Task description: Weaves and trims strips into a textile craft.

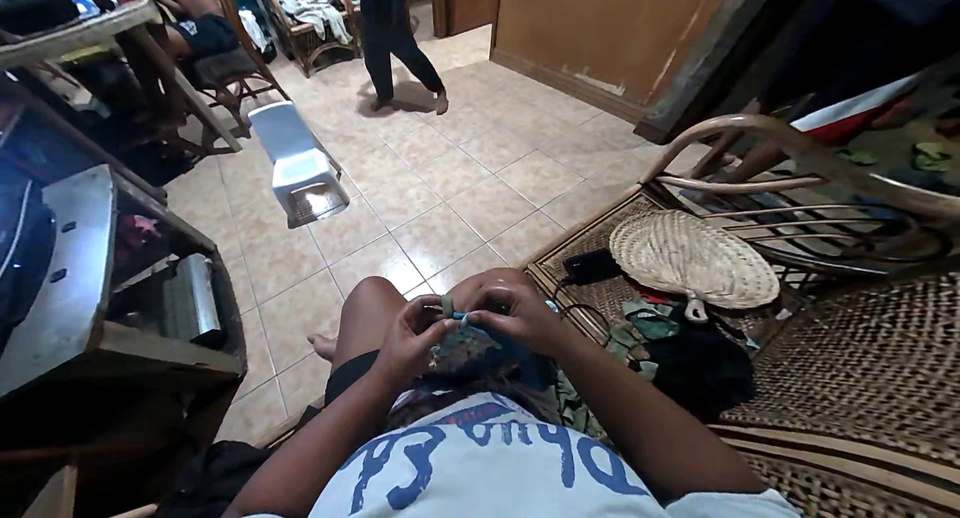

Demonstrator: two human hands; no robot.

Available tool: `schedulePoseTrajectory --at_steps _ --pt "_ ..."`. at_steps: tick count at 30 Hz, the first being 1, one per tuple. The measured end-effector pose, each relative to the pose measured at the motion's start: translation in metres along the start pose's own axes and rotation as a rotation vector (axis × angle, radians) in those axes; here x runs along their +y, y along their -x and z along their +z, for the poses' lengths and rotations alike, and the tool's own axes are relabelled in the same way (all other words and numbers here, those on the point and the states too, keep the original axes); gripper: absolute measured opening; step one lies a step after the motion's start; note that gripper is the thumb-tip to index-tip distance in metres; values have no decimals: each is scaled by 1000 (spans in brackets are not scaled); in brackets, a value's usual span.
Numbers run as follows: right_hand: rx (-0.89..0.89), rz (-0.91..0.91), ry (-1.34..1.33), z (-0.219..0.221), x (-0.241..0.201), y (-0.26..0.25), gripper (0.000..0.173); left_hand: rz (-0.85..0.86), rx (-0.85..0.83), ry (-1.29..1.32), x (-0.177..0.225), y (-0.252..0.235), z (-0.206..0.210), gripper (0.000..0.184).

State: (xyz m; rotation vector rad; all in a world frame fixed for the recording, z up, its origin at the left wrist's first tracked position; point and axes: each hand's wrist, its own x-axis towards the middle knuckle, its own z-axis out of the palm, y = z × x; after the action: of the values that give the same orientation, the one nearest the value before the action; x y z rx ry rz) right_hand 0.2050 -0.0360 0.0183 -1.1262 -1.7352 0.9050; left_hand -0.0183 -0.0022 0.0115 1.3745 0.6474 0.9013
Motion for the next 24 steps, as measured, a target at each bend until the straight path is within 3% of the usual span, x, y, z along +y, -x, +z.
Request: schedulePoseTrajectory --at_steps 6,9,16,24 --pt "317 -250 304 23 -1 8 13 -14 27 -16 1 -2 0 32" --pt "373 -340 377 34 -8 10 9 4 43 -22 1 -3 1 32" --pt "479 -311 580 51 -19 6 17 424 37 -404 -10 0 0 33" --pt "457 -282 658 58 -21 4 25 453 76 -423 -13 1 5 30"
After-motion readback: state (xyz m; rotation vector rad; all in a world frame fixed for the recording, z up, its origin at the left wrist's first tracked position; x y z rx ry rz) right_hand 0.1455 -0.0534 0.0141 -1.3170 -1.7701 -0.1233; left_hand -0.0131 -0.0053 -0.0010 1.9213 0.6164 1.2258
